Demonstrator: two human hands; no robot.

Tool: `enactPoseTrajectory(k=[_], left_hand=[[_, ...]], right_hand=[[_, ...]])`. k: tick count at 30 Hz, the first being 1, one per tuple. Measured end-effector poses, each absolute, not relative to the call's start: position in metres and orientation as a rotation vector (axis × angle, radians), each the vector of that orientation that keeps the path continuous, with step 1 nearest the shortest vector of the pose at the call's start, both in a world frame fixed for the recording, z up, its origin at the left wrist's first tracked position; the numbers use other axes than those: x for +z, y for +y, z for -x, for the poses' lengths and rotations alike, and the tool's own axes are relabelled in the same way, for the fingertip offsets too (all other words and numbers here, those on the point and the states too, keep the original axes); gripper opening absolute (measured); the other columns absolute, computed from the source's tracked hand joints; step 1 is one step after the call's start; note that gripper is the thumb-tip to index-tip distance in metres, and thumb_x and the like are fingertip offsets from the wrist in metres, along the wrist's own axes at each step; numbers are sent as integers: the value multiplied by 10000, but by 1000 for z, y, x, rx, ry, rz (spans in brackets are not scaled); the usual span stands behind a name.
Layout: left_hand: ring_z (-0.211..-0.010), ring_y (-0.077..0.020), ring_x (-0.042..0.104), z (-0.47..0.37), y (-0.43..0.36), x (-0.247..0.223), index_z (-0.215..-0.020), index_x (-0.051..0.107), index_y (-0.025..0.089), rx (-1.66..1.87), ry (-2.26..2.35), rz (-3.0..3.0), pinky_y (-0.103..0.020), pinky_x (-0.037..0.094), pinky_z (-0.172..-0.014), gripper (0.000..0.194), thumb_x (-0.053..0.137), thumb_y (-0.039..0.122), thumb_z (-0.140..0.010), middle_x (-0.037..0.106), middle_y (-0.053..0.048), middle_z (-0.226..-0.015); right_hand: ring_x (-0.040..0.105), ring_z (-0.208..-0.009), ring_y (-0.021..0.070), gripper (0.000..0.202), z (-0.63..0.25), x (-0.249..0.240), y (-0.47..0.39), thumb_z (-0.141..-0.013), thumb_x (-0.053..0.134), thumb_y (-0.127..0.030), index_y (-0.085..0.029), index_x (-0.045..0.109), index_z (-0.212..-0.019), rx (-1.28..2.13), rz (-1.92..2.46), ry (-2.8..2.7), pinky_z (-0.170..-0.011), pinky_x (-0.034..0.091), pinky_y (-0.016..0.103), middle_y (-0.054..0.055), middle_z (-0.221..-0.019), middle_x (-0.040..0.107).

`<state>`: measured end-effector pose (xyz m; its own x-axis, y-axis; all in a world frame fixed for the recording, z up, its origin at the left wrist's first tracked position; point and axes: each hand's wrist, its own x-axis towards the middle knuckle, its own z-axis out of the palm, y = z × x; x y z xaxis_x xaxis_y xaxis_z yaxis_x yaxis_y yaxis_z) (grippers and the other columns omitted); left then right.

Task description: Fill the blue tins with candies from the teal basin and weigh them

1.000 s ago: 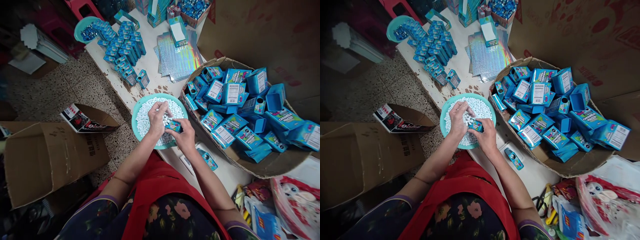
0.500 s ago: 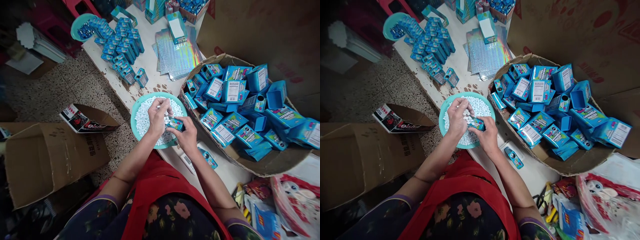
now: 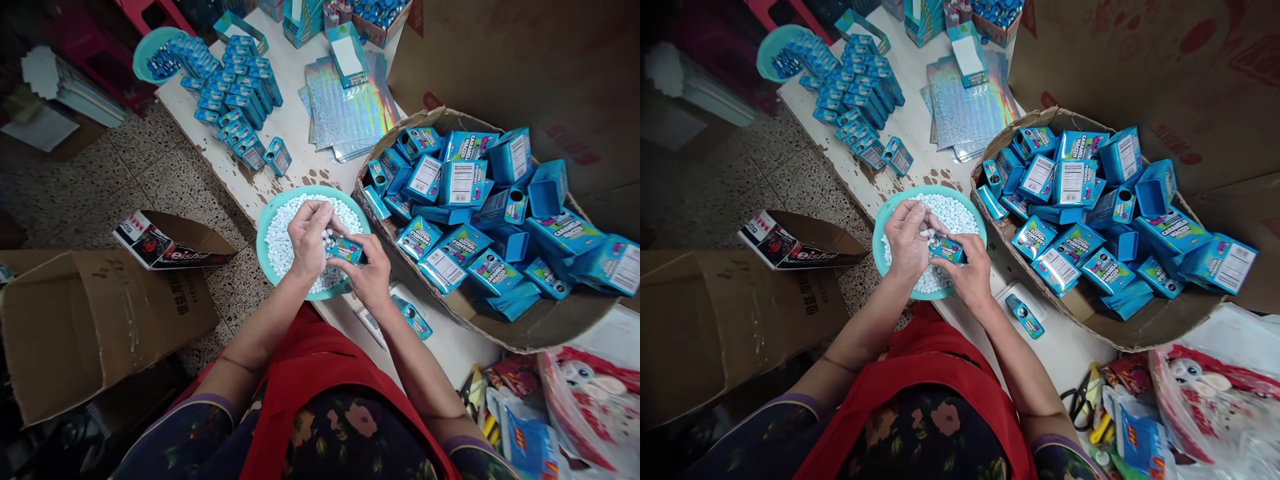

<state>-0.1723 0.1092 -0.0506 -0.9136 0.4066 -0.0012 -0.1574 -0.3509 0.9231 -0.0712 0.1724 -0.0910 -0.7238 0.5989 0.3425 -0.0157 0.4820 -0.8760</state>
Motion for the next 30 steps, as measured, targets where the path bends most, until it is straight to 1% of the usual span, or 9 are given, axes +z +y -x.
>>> enactPoseTrajectory(k=[9, 12, 14, 16, 18, 20, 22, 26, 30], left_hand=[[-548, -129, 612, 182, 107, -51, -824, 555, 205, 2299, 1523, -366, -277, 546, -592, 290, 538, 489, -880, 573, 17, -584], [-601, -136, 616, 211, 106, -74, -883, 566, 211, 2235, 1771, -364, -282, 541, -627, 297, 434, 471, -933, 593, 1, -645], [-721, -158, 636, 228, 107, -98, -898, 588, 203, 1916, 2113, -463, -301, 538, -705, 270, 421, 409, -947, 639, -30, -749], [-899, -204, 627, 235, 111, -122, -918, 621, 185, 1338, 2413, -704, -343, 513, -825, 222, 442, 315, -941, 673, -75, -893], [-1080, -259, 558, 230, 115, -137, -1034, 635, 162, 766, 2550, -959, -395, 455, -935, 237, 449, 276, -940, 662, -121, -1053], [-1171, -304, 483, 216, 120, -142, -1191, 585, 151, 428, 2612, -1108, -440, 412, -971, 335, 441, 343, -956, 619, -154, -1160], [-1173, -330, 467, 203, 123, -140, -1250, 544, 160, 273, 2647, -1163, -465, 403, -949, 425, 426, 445, -958, 587, -172, -1201], [-1123, -332, 508, 194, 127, -139, -1188, 566, 159, 217, 2608, -1190, -409, 423, -854, 431, 404, 486, -959, 610, -177, -1138], [-910, -275, 599, 205, 125, -147, -968, 610, 172, 588, 2612, -995, -331, 414, -728, 241, 492, 380, -933, 643, -112, -874]], right_hand=[[636, -945, 213, 400, 72, -107, 177, -713, 777, -497, -243, 688, -1009, 1454, 546, -1996, -880, 507, 385, 38, -972, 665], [630, -960, 219, 453, 61, -104, 185, -667, 802, -520, -252, 697, -1016, 1462, 578, -2012, -887, 502, 390, 39, -995, 658], [626, -972, 223, 467, 54, -102, 191, -649, 812, -522, -255, 701, -1015, 1427, 586, -2021, -892, 499, 397, 44, -1009, 659], [627, -966, 223, 454, 48, -102, 196, -653, 808, -524, -254, 706, -1003, 1382, 607, -2028, -887, 500, 402, 45, -1005, 662], [627, -956, 223, 447, 45, -103, 200, -657, 806, -523, -252, 707, -998, 1346, 634, -2036, -879, 502, 405, 45, -995, 664], [624, -959, 224, 445, 42, -103, 203, -662, 807, -515, -252, 702, -1006, 1324, 656, -2043, -883, 499, 411, 43, -994, 665], [622, -964, 225, 434, 38, -104, 204, -674, 804, -501, -252, 696, -1012, 1316, 682, -2044, -891, 494, 416, 40, -1000, 664], [624, -955, 223, 432, 33, -105, 204, -679, 801, -490, -235, 693, -1010, 1322, 750, -2032, -879, 498, 415, 45, -1005, 666], [630, -930, 219, 454, 30, -106, 202, -662, 806, -513, -222, 701, -995, 1297, 813, -2009, -852, 509, 403, 49, -984, 668]])
